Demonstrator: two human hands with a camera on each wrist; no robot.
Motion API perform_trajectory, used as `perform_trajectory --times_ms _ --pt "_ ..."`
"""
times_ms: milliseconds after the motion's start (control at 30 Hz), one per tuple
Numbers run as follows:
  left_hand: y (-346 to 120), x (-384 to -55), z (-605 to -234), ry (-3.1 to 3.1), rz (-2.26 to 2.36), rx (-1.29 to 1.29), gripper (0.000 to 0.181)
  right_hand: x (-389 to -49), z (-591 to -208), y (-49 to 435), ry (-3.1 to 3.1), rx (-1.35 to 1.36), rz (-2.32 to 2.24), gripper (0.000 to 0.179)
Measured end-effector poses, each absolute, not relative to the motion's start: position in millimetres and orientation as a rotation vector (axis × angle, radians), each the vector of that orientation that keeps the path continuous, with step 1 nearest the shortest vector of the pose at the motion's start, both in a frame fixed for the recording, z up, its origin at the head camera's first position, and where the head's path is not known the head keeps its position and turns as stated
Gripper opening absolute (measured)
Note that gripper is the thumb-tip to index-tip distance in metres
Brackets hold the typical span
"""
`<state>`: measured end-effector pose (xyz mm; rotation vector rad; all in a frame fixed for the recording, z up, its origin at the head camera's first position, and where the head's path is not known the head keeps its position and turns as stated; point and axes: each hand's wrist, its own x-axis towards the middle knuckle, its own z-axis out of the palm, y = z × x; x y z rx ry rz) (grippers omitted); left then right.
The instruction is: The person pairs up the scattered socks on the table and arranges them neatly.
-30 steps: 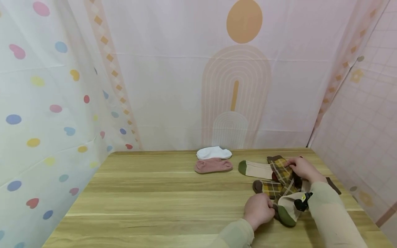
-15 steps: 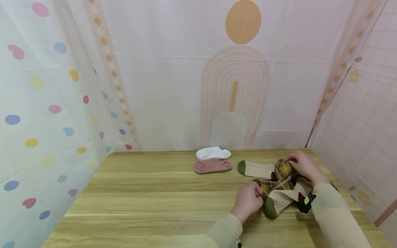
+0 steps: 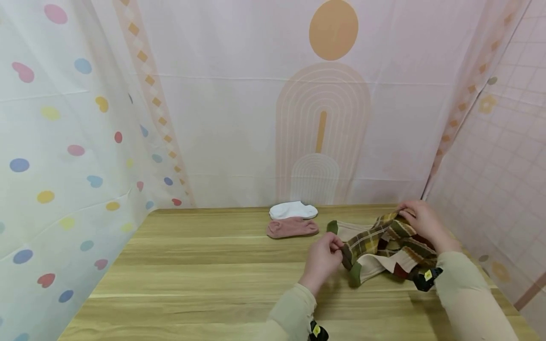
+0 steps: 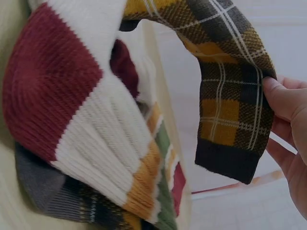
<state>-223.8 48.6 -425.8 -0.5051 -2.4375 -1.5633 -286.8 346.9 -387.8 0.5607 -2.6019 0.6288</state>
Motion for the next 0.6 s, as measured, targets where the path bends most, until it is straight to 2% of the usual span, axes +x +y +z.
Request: perform_trajectory --times_ms 367,600 --pt "24.3 -236.7 -404.0 -2.261 -1.525 -0.493 0.020 -279.7 -369.5 336.9 -2.524 0.571 0.621 0.010" --pt "1.7 -241.8 -390.8 -2.216 -1.557 -0.502 0.022 -280.7 -358.2 321.7 -2.492 0.667 0.609 0.012"
